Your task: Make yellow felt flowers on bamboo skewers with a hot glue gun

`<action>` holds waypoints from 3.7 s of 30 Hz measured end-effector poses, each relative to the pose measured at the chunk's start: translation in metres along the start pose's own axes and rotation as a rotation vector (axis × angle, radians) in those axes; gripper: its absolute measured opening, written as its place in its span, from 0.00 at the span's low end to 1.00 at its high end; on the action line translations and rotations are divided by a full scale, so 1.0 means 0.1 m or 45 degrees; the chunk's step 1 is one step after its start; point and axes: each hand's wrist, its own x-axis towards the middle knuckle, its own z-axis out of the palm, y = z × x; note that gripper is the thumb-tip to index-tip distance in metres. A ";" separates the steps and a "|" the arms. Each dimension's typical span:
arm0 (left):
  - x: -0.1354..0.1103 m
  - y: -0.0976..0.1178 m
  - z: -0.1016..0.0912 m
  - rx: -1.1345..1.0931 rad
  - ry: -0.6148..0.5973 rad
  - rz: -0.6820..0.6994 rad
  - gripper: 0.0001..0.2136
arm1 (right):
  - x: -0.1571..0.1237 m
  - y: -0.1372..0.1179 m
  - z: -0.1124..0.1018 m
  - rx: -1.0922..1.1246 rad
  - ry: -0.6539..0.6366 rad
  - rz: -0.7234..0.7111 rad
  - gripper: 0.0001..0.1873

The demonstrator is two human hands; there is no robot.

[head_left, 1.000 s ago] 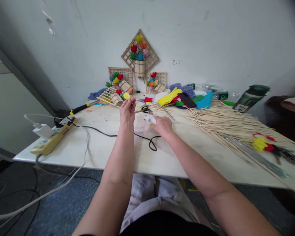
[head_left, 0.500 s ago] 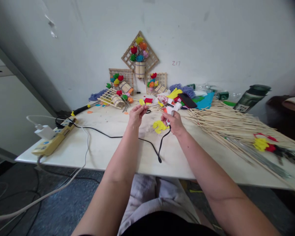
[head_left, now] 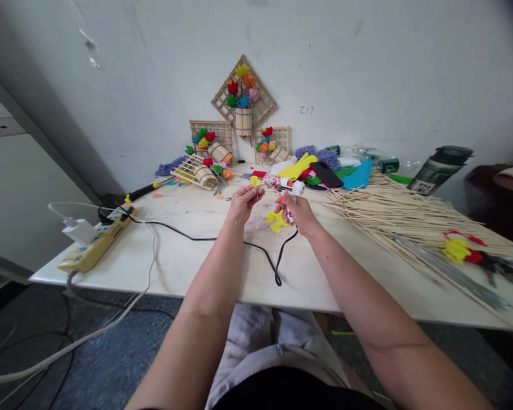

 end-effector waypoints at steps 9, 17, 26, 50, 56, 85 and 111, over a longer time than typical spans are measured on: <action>0.01 -0.02 -0.01 -0.008 -0.006 0.005 0.07 | 0.01 0.04 -0.02 -0.049 -0.035 -0.028 0.30; 0.02 -0.03 -0.03 -0.003 -0.008 0.001 0.07 | 0.03 0.07 -0.03 -0.128 -0.016 -0.028 0.30; 0.02 -0.03 -0.02 -0.023 -0.010 -0.027 0.08 | 0.04 0.07 -0.03 -0.099 0.023 -0.025 0.30; 0.02 -0.04 -0.05 -0.008 -0.021 -0.003 0.07 | 0.01 0.04 -0.01 -0.150 0.013 -0.037 0.30; 0.02 -0.04 -0.05 -0.046 -0.014 0.013 0.07 | 0.00 0.03 -0.01 -0.206 0.005 -0.019 0.29; 0.00 -0.05 -0.01 0.014 -0.103 -0.040 0.08 | -0.01 0.02 0.00 -0.240 0.044 -0.062 0.30; 0.03 -0.05 -0.03 -0.022 -0.065 -0.037 0.08 | -0.03 -0.04 0.01 -0.250 0.051 -0.031 0.29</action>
